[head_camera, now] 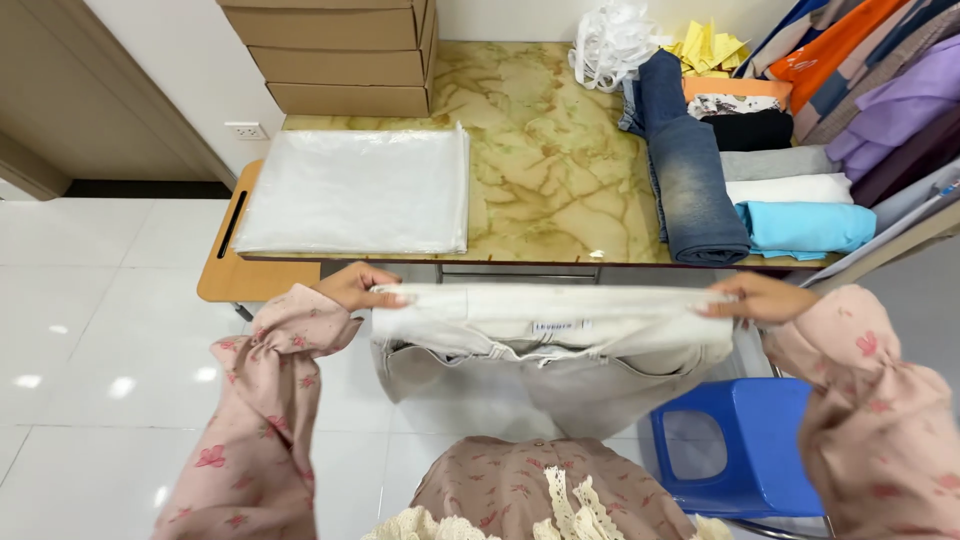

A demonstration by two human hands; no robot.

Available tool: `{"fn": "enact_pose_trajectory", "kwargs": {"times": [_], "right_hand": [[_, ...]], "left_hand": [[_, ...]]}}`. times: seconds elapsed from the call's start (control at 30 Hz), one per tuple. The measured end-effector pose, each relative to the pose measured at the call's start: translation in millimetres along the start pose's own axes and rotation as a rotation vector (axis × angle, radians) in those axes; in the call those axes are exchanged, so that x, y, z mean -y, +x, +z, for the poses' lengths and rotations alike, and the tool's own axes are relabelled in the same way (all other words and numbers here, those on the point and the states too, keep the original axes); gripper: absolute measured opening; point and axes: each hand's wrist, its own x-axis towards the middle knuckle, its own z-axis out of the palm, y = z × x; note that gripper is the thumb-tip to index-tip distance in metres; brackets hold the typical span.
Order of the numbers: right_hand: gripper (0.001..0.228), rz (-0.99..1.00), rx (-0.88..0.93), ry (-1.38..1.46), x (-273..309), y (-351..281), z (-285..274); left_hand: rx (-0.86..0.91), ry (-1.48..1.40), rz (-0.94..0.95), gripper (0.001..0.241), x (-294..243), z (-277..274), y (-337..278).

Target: The person removes a pair of blue jeans from a hanger, folds them on a table, and places them on a stack. They repeat the process with a pair of white jeans and a beige top, then place the beige top into a clear plastic bag and seal it.

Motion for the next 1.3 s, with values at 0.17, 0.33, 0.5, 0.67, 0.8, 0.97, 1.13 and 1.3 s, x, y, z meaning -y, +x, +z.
{"fn": "enact_pose_trajectory", "kwargs": {"times": [0.17,0.33,0.5,0.67,0.8,0.97,1.13,1.3], "right_hand": [[0.023,0.228,-0.517,0.592,16.5,55.8,10.5],[0.024,0.075,-0.902,0.385,66.1,109.5,89.2],[0.022,-0.254,-0.782,0.418,179.5,91.8,152.4],[0.026,-0.307,-0.736,0.481,173.7,75.4,167.0],[0.026,-0.287,-0.758,0.572,171.4,67.1,176.1],[0.035,-0.333,-0.742,0.787,126.0,77.4,192.8],[0.06,-0.163,-0.937,0.773,111.6,86.3,177.2],[0.06,-0.248,-0.929,0.955,100.7,104.8,150.7]], "left_hand": [[-0.43,-0.405,-0.218,0.03,29.7,16.1,38.2],[-0.983,-0.657,-0.236,0.022,121.7,105.7,159.5],[-0.904,-0.728,0.017,0.017,6.2,206.7,181.7],[-0.68,-0.662,0.025,0.017,-37.5,223.1,159.5],[-0.526,-0.791,0.136,0.02,-41.9,220.9,154.0],[-0.387,-0.94,0.161,0.036,-66.7,223.8,140.6],[-0.348,-0.716,0.356,0.038,-39.6,228.1,164.6],[-0.592,-0.146,0.609,0.032,-73.0,198.6,141.9]]}}
